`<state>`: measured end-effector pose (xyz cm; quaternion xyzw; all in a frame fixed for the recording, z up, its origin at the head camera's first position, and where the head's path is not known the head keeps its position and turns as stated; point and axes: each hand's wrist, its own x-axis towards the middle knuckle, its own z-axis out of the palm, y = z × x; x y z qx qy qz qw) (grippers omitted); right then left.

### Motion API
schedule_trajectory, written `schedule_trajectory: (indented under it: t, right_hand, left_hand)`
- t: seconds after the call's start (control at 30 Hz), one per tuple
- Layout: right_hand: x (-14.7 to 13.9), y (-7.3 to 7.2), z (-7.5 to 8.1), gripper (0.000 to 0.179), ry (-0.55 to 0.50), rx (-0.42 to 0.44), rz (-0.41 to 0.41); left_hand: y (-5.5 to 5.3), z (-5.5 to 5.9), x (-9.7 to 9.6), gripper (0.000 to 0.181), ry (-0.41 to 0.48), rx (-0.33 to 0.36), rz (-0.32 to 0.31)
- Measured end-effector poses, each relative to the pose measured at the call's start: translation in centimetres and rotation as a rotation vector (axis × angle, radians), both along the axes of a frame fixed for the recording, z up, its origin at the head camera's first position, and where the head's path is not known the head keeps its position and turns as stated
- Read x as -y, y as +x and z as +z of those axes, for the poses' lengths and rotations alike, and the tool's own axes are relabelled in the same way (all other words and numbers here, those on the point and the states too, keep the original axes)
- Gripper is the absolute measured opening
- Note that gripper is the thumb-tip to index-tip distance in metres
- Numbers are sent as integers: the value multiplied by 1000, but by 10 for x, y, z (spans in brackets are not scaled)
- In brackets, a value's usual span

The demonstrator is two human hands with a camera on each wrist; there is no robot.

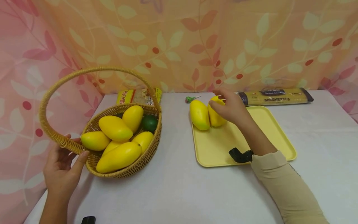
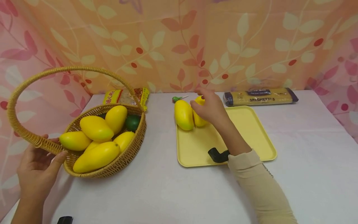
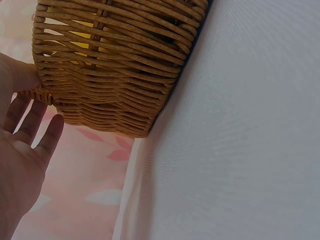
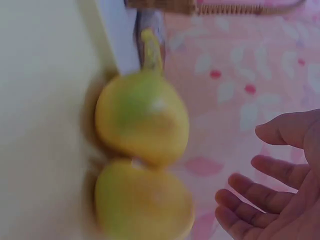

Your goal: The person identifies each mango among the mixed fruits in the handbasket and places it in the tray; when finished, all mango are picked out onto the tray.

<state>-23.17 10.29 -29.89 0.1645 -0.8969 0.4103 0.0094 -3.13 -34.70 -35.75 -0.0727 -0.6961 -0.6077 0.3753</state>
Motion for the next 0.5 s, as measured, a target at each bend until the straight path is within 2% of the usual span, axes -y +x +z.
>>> schedule_trajectory:
  t: [0.1, 0.37, 0.5]
  right_hand:
    - [23, 12, 5, 42, -15, -71, 81]
    - [92, 37, 6, 33, -90, -115, 326]
    - [129, 43, 7, 33, -61, -90, 419]
  left_hand:
    - [-1, -1, 1, 70, 17, -25, -29]
    - [3, 4, -1, 69, -133, 75, 109]
    - [4, 6, -4, 70, -174, 106, 151]
